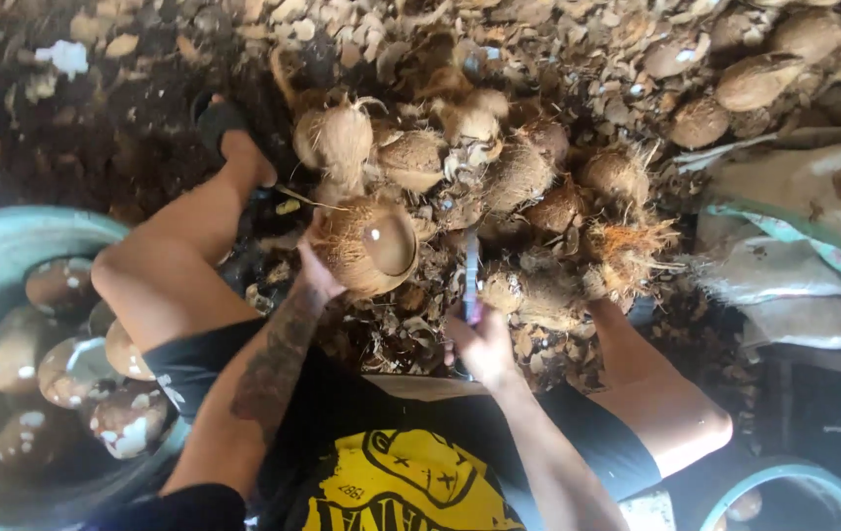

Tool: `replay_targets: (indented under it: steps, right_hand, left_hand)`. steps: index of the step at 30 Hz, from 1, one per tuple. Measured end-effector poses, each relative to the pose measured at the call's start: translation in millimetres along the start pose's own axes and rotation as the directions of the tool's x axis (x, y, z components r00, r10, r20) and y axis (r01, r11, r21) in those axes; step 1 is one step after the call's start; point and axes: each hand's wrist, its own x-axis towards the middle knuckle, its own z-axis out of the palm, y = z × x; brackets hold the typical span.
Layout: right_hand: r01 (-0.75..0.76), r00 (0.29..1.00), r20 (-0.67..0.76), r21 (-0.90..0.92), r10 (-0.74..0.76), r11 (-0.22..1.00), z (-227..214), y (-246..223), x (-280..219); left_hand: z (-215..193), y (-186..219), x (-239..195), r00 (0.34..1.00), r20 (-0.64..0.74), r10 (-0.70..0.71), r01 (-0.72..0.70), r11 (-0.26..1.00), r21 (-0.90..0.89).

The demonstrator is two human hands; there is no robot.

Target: The person sits on the ground and uses a knife to peel the husk off coconuts one at a time. After peeling, the person places the coconuts into a bucket of water. The person then picks up another coconut and repeats the process.

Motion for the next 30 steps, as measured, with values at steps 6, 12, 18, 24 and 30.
replay_targets:
  steps: [6,12,18,24,30]
  right_hand:
    - [0.815,0.569,-0.189,0.261,-0.801,0.517,-2.3,8.1,-10.8]
    - [-0.020,0.999,0.030,-0.004,0.020,1.000,42.0,102.7,27.0]
    - [-0.314,0.946,0.018,0.297,0.324,0.902,34.6,50.8,6.9]
    - [-0.165,0.984,0.145,0.523,0.103,0.836,48.6,4.5,-13.9]
    - [0.266,0.889,-0.002,0.816,-0.458,0.513,33.8,-15.6,-21.4]
  left_hand:
    - [-30.9,-2.8,20.9,0.996,-0.087,0.019,-0.021,1.000,-0.023]
    - [-29.1,-3.6,39.5,0.991,-0.066,0.116,-0.119,0.991,-0.055]
    - [2.4,-4.7,11.5,0.994,-0.027,0.105,-0.106,0.993,-0.048]
    - [38.9,4.5,-2.3,0.997,0.050,0.055,-0.053,0.998,-0.037]
    - [57.4,9.7,-18.2,0.987,-0.136,0.086,-0.096,0.993,-0.067]
